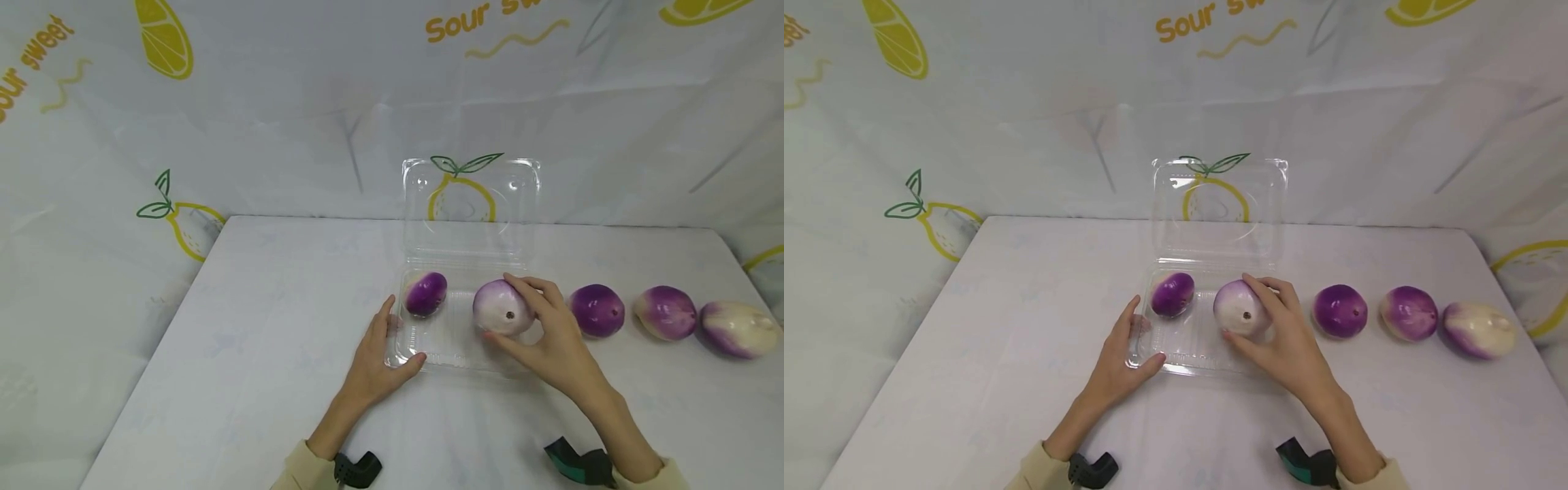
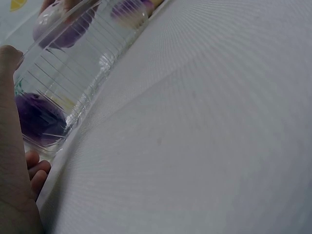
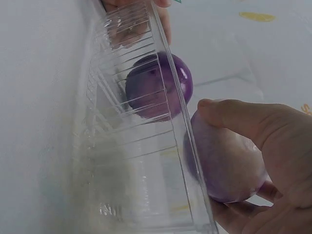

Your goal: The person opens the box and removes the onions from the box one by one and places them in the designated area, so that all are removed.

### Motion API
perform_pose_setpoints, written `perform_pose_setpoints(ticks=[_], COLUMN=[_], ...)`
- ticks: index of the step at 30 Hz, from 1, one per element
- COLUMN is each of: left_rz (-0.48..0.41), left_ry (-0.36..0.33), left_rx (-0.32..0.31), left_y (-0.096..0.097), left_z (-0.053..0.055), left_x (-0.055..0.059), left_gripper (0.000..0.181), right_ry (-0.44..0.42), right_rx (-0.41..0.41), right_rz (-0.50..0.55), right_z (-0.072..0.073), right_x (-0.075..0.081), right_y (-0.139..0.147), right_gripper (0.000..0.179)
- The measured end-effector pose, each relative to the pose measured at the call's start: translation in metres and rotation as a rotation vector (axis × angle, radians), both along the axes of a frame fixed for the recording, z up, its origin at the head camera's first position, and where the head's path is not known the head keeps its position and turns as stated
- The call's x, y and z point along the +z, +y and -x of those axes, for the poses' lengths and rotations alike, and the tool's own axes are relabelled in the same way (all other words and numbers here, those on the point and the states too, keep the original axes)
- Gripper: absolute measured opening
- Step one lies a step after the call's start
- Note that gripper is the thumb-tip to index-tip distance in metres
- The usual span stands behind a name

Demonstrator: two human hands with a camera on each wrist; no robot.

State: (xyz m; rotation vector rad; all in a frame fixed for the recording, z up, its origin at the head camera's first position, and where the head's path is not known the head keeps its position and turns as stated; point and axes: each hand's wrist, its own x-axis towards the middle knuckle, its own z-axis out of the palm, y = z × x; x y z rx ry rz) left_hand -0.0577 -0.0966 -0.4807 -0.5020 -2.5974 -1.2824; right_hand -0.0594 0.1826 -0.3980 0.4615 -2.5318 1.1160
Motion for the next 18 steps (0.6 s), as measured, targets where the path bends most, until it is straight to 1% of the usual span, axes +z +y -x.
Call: perform_pose_setpoints(ticks=[8,11,18], left_rz=[-0.002,-0.001,-0.009], left_ry=[-0.016,-0.007,-0.012], left_rx=[0.003,0.002,-0.002], left_y=[0.001,0.000,0.000], left_z=[0.000,0.000,-0.001], left_x=[0.000,0.001,0.002], left_gripper=[0.099,0.100,0.100], right_ry=[-0.020,-0.013,-0.005], right_rx=[-0.081,-0.106,-0.164], right_rz=[-0.002,0.003,0.034], right_z=[-0.006,-0.008,-0.013], right_x=[0.004,0.006,0.008], right_y=[0.012,0.018,0.032], right_gripper=[0.089,0.090,0.090])
